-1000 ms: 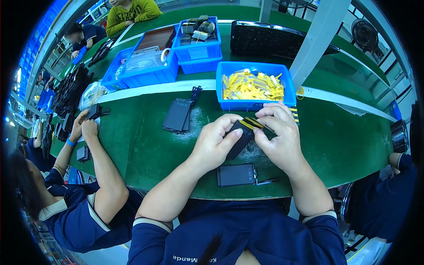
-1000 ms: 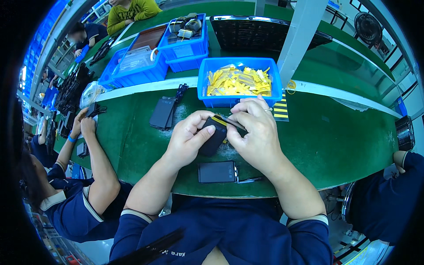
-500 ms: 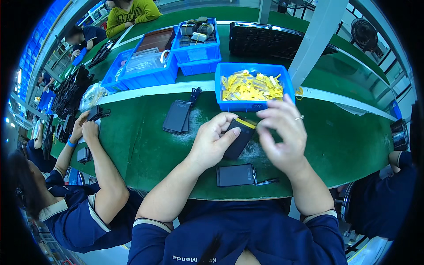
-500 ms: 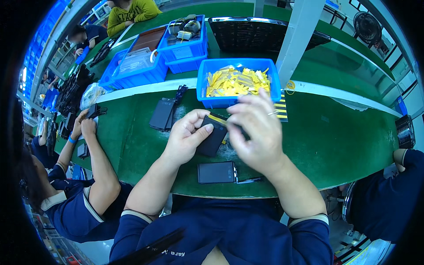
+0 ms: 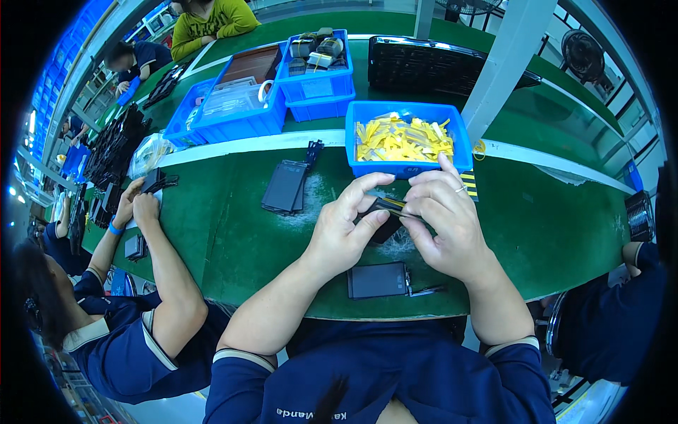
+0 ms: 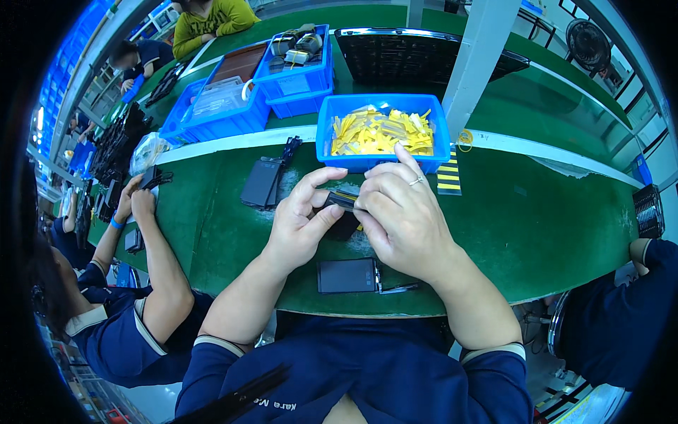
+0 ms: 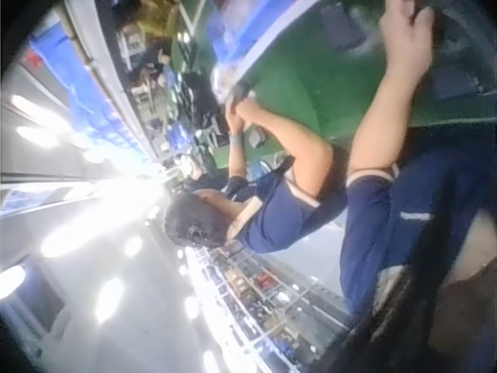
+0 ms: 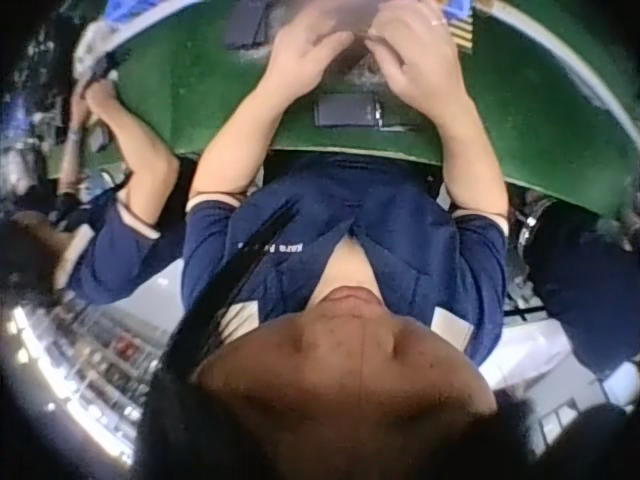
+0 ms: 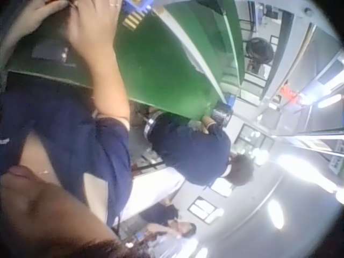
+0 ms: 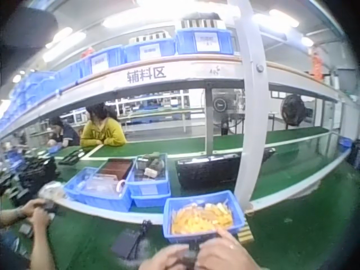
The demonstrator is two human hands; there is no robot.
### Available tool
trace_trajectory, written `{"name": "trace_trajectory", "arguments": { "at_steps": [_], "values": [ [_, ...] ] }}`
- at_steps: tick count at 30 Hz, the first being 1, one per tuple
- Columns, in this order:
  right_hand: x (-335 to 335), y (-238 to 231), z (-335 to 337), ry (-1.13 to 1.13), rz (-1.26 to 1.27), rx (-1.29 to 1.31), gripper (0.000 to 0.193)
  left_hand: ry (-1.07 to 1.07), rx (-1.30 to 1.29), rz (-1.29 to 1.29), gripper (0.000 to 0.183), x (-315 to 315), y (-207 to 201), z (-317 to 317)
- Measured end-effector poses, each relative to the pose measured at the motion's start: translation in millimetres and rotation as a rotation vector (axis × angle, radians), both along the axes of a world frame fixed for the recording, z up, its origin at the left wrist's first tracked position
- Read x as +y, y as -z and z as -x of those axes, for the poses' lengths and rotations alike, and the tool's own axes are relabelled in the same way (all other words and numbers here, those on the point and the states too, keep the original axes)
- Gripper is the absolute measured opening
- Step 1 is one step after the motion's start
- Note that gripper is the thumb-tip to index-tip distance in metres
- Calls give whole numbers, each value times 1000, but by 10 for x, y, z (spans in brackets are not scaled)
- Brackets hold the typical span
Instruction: The person sits at a green workbench in a factory setting and repeatedly applies yellow adhesive strips to small black rectangular electronic components. They pick up a component, peel a strip from a roll, apply it to the component's surface, and place the finished item into a blue bin.
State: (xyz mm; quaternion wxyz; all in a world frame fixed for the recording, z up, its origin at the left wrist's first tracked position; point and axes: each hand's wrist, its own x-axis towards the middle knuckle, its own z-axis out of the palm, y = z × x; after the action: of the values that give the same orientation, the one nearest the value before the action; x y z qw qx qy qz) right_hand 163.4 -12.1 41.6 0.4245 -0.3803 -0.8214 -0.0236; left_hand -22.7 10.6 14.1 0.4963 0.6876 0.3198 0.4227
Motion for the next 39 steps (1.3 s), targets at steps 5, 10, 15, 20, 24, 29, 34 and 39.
{"name": "trace_trajectory", "arguments": {
  "at_steps": [5, 10, 15, 20, 24, 29, 34, 39],
  "values": [
    [-48, 57, 84, 167, -207, -31, 22, -25, -159, 119, 27, 72, 202, 7],
    [-71, 89, 120, 218, -247, -107, 25, 49, -206, 166, 28, 28, 215, 2],
    [-56, 107, 98, 186, -219, -69, 26, 22, -153, 166, 28, -1, 208, -24],
    [-33, 129, 100, 179, -204, -8, 23, -27, -91, 116, 26, -15, 240, -42],
    [18, 181, 82, 174, -76, 100, 20, -115, 28, 34, 25, -67, 158, -64],
    [36, 184, 66, 178, -94, 80, 21, -155, 101, -188, 25, -68, 70, -64],
    [46, 203, 77, 227, -111, 18, 20, -186, 175, -282, 25, -61, 121, -75],
    [9, 203, 85, 124, 52, 65, 17, -279, 131, -243, 23, 61, 180, -61]
  ]
}}
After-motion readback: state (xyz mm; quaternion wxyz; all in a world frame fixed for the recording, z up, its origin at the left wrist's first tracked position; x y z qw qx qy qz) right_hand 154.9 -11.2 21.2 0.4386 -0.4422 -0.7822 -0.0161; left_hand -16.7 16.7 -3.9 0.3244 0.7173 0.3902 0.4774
